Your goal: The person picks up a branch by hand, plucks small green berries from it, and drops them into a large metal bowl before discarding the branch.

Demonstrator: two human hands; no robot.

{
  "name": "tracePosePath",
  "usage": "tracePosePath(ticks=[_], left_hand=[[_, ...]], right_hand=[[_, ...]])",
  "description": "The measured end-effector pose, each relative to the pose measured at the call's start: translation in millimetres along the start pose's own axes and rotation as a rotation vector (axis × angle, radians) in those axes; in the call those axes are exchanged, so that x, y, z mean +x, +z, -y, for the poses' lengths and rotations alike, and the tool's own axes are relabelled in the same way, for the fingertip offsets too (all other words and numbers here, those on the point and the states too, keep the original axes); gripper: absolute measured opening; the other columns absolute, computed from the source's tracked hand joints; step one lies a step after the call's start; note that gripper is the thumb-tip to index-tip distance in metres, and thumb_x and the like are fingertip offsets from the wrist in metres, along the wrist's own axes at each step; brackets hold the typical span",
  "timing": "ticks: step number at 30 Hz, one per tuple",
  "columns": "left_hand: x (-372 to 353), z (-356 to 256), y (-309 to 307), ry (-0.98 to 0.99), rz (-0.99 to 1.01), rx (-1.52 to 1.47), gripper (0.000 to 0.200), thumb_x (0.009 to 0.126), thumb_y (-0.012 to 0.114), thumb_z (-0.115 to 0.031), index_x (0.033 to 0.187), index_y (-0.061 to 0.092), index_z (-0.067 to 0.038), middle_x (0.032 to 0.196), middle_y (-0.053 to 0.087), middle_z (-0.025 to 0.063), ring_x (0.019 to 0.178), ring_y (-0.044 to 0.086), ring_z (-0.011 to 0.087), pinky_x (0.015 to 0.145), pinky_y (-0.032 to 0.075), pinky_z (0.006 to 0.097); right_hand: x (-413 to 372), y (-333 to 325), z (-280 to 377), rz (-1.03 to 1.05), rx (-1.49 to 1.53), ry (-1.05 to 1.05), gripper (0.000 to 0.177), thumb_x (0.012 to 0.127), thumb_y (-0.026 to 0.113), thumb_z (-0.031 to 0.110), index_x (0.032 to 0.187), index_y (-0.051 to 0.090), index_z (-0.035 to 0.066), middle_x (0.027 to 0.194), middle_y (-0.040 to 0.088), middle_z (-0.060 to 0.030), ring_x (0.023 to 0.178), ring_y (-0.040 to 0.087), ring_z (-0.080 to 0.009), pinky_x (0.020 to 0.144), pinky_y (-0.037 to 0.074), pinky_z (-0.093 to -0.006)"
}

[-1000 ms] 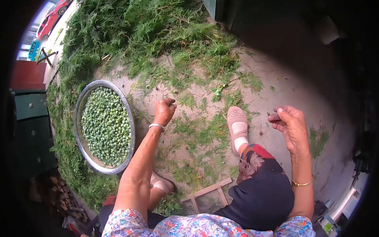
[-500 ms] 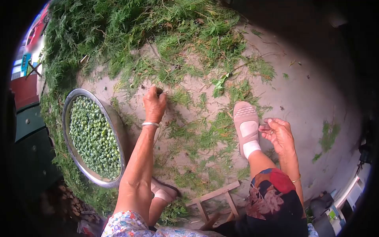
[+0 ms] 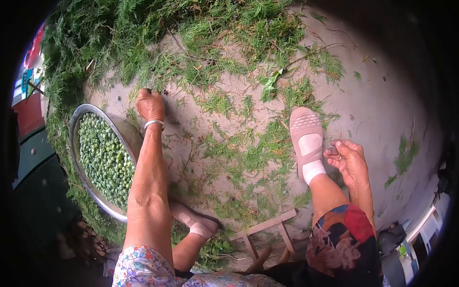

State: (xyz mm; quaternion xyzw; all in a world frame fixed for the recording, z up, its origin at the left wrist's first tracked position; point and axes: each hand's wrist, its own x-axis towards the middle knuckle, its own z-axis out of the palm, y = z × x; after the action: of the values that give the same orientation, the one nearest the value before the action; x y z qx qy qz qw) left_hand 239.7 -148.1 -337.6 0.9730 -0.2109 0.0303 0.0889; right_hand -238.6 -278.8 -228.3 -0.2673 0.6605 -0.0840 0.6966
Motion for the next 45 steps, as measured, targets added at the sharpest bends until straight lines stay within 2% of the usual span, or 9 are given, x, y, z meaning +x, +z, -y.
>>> tracePosePath(ticks=[6, 8, 9, 12, 16, 18, 24, 41, 45], left_hand=[[-19.8, 22.6, -8.9, 0.042, 0.047, -0.655, 0.018, 0.078, 0.064, -0.015, 0.089, 0.063, -0.001, 0.066, 0.062, 0.0148, 0.06, 0.059, 0.0295, 0.062, 0.048, 0.0418], [-55.6, 10.0, -55.5, -0.417, 0.408, -1.255, 0.013, 0.081, 0.062, -0.015, 0.09, 0.064, -0.006, 0.071, 0.062, 0.0121, 0.067, 0.06, 0.0251, 0.06, 0.046, 0.0401], [-71.3, 20.8, -65.1, -0.424, 0.411, -1.243, 0.013, 0.081, 0.062, -0.015, 0.09, 0.064, -0.006, 0.071, 0.062, 0.0121, 0.067, 0.06, 0.0251, 0.06, 0.046, 0.0401], [-119.9, 51.8, -85.0, -0.652, 0.974, -2.259, 0.016, 0.083, 0.056, -0.009, 0.095, 0.061, 0.0, 0.102, 0.056, 0.0198, 0.094, 0.054, 0.0281, 0.08, 0.048, 0.0419], [-174.2, 75.1, -100.0, -0.843, 0.654, -2.132, 0.02, 0.084, 0.056, -0.008, 0.1, 0.059, 0.003, 0.103, 0.058, 0.0226, 0.092, 0.056, 0.033, 0.08, 0.052, 0.0475], [-193.6, 85.0, -100.6, -0.939, 0.454, -1.733, 0.017, 0.084, 0.061, -0.006, 0.099, 0.06, 0.003, 0.088, 0.063, 0.0152, 0.071, 0.06, 0.0215, 0.063, 0.055, 0.0349], [-225.9, 94.3, -63.1, -0.207, 0.277, -0.526, 0.014, 0.074, 0.068, -0.005, 0.082, 0.064, 0.005, 0.065, 0.061, 0.0078, 0.056, 0.051, 0.0117, 0.056, 0.044, 0.0279], [-290.9, 77.7, -62.0, -0.075, 0.366, -0.303, 0.013, 0.072, 0.061, -0.004, 0.084, 0.06, 0.003, 0.072, 0.062, 0.0228, 0.071, 0.061, 0.0397, 0.066, 0.048, 0.0431], [-281.6, 90.2, -54.6, -0.072, 0.453, -0.319, 0.02, 0.068, 0.06, -0.006, 0.082, 0.058, 0.006, 0.063, 0.061, 0.0197, 0.059, 0.06, 0.0363, 0.062, 0.048, 0.0408]], right_hand=[[0.4, -1.6, -0.6, 0.009, -0.013, 0.0, 0.024, 0.089, 0.058, 0.017, 0.102, 0.055, -0.004, 0.082, 0.064, -0.0131, 0.075, 0.063, -0.0195, 0.065, 0.05, -0.0283], [2.2, -2.2, -3.4, 0.005, -0.014, -0.002, 0.024, 0.089, 0.058, 0.017, 0.102, 0.055, -0.003, 0.082, 0.064, -0.013, 0.076, 0.063, -0.0194, 0.066, 0.05, -0.0282], [3.8, -3.5, -4.9, 0.015, -0.005, -0.005, 0.024, 0.089, 0.058, 0.017, 0.102, 0.055, -0.003, 0.082, 0.064, -0.0129, 0.076, 0.063, -0.0193, 0.066, 0.05, -0.0281], [4.9, -3.8, -6.8, 0.031, -0.002, -0.001, 0.024, 0.09, 0.058, 0.017, 0.101, 0.055, -0.004, 0.082, 0.063, -0.0126, 0.076, 0.063, -0.019, 0.067, 0.05, -0.0279], [6.4, -0.7, -10.6, 0.077, 0.023, -0.007, 0.025, 0.09, 0.057, 0.017, 0.102, 0.054, -0.005, 0.084, 0.063, -0.0129, 0.076, 0.063, -0.0184, 0.067, 0.051, -0.0285], [5.0, 0.3, -12.3, 0.095, 0.038, -0.004, 0.026, 0.09, 0.057, 0.016, 0.103, 0.054, -0.006, 0.084, 0.063, -0.0131, 0.076, 0.063, -0.0182, 0.068, 0.051, -0.0286], [4.3, -0.4, -16.6, 0.105, 0.035, 0.007, 0.028, 0.09, 0.055, 0.016, 0.105, 0.053, -0.008, 0.085, 0.062, -0.0138, 0.077, 0.062, -0.0178, 0.068, 0.051, -0.028], [4.6, -2.3, -19.3, 0.092, 0.082, -0.011, 0.025, 0.091, 0.054, 0.014, 0.105, 0.052, -0.006, 0.087, 0.061, -0.0127, 0.08, 0.061, -0.0178, 0.071, 0.05, -0.0291], [14.2, -10.1, -28.2, 0.127, 0.091, 0.001, 0.023, 0.091, 0.055, 0.013, 0.105, 0.053, -0.006, 0.088, 0.061, -0.013, 0.081, 0.062, -0.0181, 0.072, 0.05, -0.0294]])
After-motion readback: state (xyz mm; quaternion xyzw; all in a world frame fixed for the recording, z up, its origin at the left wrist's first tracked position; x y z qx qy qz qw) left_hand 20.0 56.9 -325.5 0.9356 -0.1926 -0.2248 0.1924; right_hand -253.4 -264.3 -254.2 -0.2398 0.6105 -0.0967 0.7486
